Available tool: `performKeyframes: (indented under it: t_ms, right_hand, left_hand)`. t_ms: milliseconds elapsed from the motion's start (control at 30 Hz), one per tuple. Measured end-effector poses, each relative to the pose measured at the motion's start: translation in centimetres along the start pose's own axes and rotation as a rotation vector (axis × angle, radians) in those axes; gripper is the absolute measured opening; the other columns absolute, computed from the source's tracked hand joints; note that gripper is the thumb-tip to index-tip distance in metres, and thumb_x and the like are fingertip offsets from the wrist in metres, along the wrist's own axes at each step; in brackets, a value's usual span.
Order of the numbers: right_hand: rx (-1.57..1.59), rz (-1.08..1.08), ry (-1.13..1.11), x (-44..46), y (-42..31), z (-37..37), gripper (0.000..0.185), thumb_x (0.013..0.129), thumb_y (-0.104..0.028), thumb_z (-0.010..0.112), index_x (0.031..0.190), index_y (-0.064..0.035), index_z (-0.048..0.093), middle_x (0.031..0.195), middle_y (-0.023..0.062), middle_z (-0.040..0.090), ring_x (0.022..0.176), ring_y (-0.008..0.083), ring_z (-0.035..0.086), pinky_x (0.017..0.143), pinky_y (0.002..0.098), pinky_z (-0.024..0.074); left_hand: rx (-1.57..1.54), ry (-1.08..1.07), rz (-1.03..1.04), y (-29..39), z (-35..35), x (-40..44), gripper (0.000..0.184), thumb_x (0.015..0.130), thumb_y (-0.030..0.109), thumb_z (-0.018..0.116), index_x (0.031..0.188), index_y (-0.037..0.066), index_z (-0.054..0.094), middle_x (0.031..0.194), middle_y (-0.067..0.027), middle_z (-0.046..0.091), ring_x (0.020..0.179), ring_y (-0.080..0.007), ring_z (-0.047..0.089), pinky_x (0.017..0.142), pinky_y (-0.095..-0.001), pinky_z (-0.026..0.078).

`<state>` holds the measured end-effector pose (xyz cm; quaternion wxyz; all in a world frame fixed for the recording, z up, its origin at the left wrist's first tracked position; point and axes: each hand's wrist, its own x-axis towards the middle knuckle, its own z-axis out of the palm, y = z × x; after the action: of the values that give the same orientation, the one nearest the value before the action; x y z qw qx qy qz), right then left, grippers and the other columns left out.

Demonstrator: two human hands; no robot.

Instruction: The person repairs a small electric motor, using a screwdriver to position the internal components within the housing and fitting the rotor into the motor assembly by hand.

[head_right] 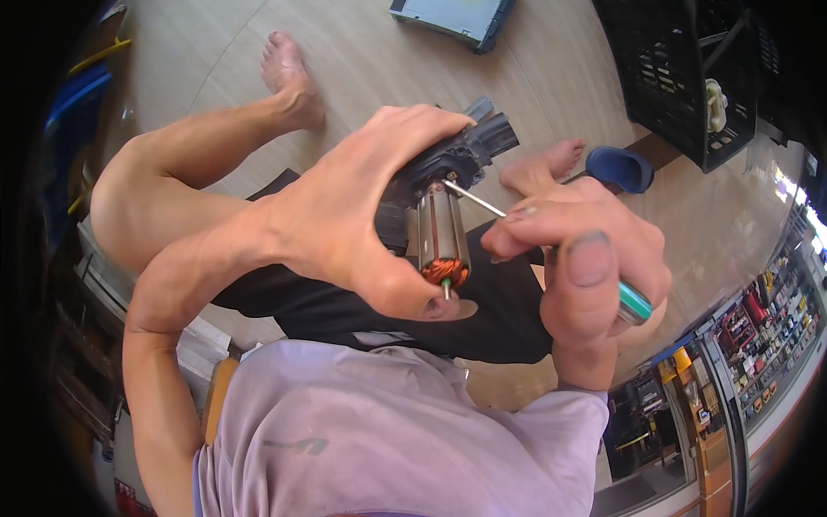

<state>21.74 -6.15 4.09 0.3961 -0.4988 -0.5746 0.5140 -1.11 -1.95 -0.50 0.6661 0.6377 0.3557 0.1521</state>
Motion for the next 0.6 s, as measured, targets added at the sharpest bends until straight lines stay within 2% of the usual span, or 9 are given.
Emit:
performKeyframes:
  t_ms: [33, 167, 333, 433, 600]
  right_hand:
    - [-0.035, 0.036, 0.021, 0.2, -0.2, -0.1, 0.049, 0.106, -0.033, 0.046, 0.088, 0.0072, 0.068, 0.073, 0.0176, 0.066, 0.066, 0.0246, 0.066, 0.067, 0.0359, 0.0551]
    - [-0.009, 0.104, 0.050, 0.9, 0.3, 0.0, 0.047, 0.102, -0.031, 0.049, 0.080, 0.0052, 0.070, 0.068, 0.0137, 0.070, 0.061, 0.0208, 0.065, 0.072, 0.0346, 0.0524]
    - [0.068, 0.241, 0.008, 2.0, 0.1, 0.3, 0.045, 0.102, -0.029, 0.053, 0.079, 0.0056, 0.069, 0.067, 0.0141, 0.068, 0.058, 0.0190, 0.064, 0.057, 0.0310, 0.0521]
    - [0.103, 0.344, 0.064, 2.0, 0.0, 0.4, 0.045, 0.103, -0.030, 0.053, 0.080, 0.0060, 0.069, 0.066, 0.0138, 0.067, 0.057, 0.0197, 0.064, 0.052, 0.0304, 0.0515]
    - [0.221, 0.273, 0.027, 1.8, 0.6, 0.0, 0.047, 0.106, -0.030, 0.051, 0.084, 0.0080, 0.068, 0.073, 0.0176, 0.067, 0.059, 0.0230, 0.065, 0.053, 0.0322, 0.0531]
  left_hand:
    - [-0.002, -0.006, -0.006, 0.0, 0.0, 0.0, 0.099, 0.053, 0.045, 0.087, 0.130, -0.006, 0.053, 0.114, -0.0163, 0.059, 0.112, -0.0323, 0.053, 0.100, -0.0408, 0.042]
    - [-0.024, -0.010, -0.026, -0.1, 0.2, -0.2, 0.098, 0.052, 0.044, 0.087, 0.130, -0.005, 0.054, 0.115, -0.0159, 0.060, 0.113, -0.0325, 0.053, 0.100, -0.0407, 0.041]
    - [-0.088, -0.036, -0.066, -0.4, 0.5, -0.1, 0.095, 0.052, 0.043, 0.088, 0.129, -0.004, 0.056, 0.116, -0.0162, 0.061, 0.113, -0.0322, 0.054, 0.101, -0.0404, 0.042]
    - [-0.139, -0.073, -0.086, -0.2, 0.2, 0.1, 0.094, 0.053, 0.043, 0.088, 0.128, -0.004, 0.057, 0.116, -0.0163, 0.061, 0.113, -0.0316, 0.055, 0.101, -0.0403, 0.042]
    - [-0.096, -0.072, -0.080, 0.0, 0.1, 0.1, 0.095, 0.053, 0.044, 0.088, 0.128, -0.004, 0.057, 0.116, -0.0161, 0.061, 0.112, -0.0309, 0.055, 0.101, -0.0399, 0.042]
